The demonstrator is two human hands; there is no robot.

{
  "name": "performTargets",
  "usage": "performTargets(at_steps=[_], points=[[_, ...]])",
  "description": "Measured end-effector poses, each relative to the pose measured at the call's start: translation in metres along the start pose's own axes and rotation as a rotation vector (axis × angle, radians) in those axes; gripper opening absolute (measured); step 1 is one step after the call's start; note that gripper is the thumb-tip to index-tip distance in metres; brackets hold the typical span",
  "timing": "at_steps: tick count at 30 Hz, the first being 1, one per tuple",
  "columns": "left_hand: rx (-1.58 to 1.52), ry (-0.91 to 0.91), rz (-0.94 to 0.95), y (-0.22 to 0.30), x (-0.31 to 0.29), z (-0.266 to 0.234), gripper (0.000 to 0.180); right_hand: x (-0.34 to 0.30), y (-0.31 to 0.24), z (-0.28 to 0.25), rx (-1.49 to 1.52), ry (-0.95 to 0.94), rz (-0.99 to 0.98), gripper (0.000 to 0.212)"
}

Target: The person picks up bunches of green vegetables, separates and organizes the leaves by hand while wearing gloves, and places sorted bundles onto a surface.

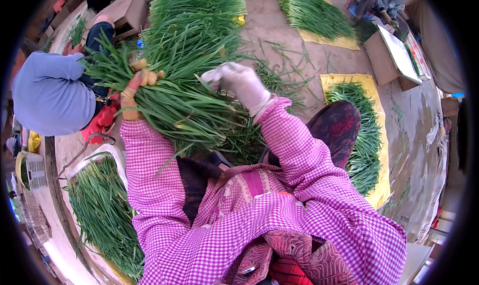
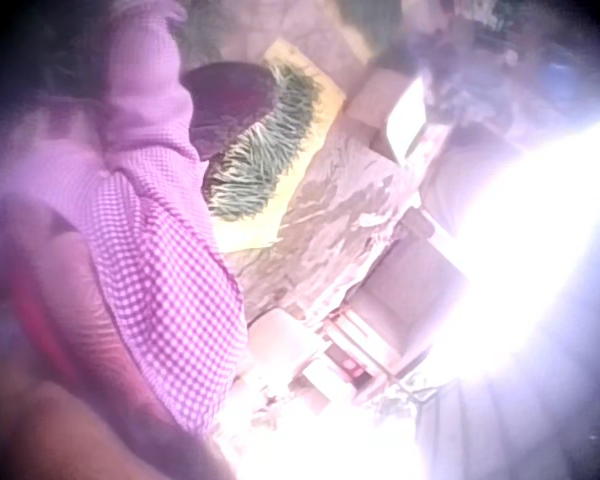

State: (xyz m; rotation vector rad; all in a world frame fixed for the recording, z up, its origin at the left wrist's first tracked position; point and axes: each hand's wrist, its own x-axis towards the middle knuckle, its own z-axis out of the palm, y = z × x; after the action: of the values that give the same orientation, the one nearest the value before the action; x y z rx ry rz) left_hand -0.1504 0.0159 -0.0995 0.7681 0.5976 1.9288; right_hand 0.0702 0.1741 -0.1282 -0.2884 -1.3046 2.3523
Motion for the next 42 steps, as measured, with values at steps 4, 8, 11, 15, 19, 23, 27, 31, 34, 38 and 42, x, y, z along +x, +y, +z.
performTargets(at_steps=[4,8,11,15,19,23,27,31,34,38,42], points=[[-0.170,0.085,-0.057,0.005,-0.004,-0.010,0.016,-0.022,-0.003,-0.033,0.378,0.001,-0.068,0.026],[-0.008,0.253,-0.084,0.004,-0.009,0.004,0.022,-0.037,-0.024,-0.057,0.293,0.150,-0.091,0.026],[-0.018,0.234,-0.140,0.012,-0.010,-0.008,0.025,-0.049,-0.035,-0.090,0.099,0.222,-0.168,0.028],[-0.082,0.239,-0.136,0.015,-0.012,-0.020,0.025,-0.049,-0.035,-0.101,-1.006,0.496,0.030,0.037],[-0.048,0.284,-0.098,0.005,-0.009,-0.012,0.023,-0.037,-0.022,-0.047,-1.020,0.205,-0.074,0.044],[0.083,0.302,-0.149,-0.004,-0.003,-0.005,0.024,-0.021,0.013,0.005,-1.281,0.025,-0.382,0.051],[0.028,0.270,-0.140,0.003,-0.006,-0.013,0.023,-0.032,0.002,0.005,-0.729,0.199,0.019,0.029],[-0.001,0.432,0.039,0.011,-0.011,-0.027,0.024,-0.045,-0.005,-0.076,-0.763,0.215,-0.086,0.021],[0.016,0.526,0.110,0.016,-0.017,-0.040,0.022,-0.052,-0.020,-0.081,-1.618,0.491,0.241,0.026],[0.022,0.642,0.165,0.002,-0.007,-0.037,0.022,-0.040,-0.026,-0.029,-1.392,0.401,-0.541,0.035],[0.022,0.704,0.120,-0.010,-0.003,-0.026,0.021,-0.025,-0.006,0.048,-1.574,0.077,-0.710,0.048]])
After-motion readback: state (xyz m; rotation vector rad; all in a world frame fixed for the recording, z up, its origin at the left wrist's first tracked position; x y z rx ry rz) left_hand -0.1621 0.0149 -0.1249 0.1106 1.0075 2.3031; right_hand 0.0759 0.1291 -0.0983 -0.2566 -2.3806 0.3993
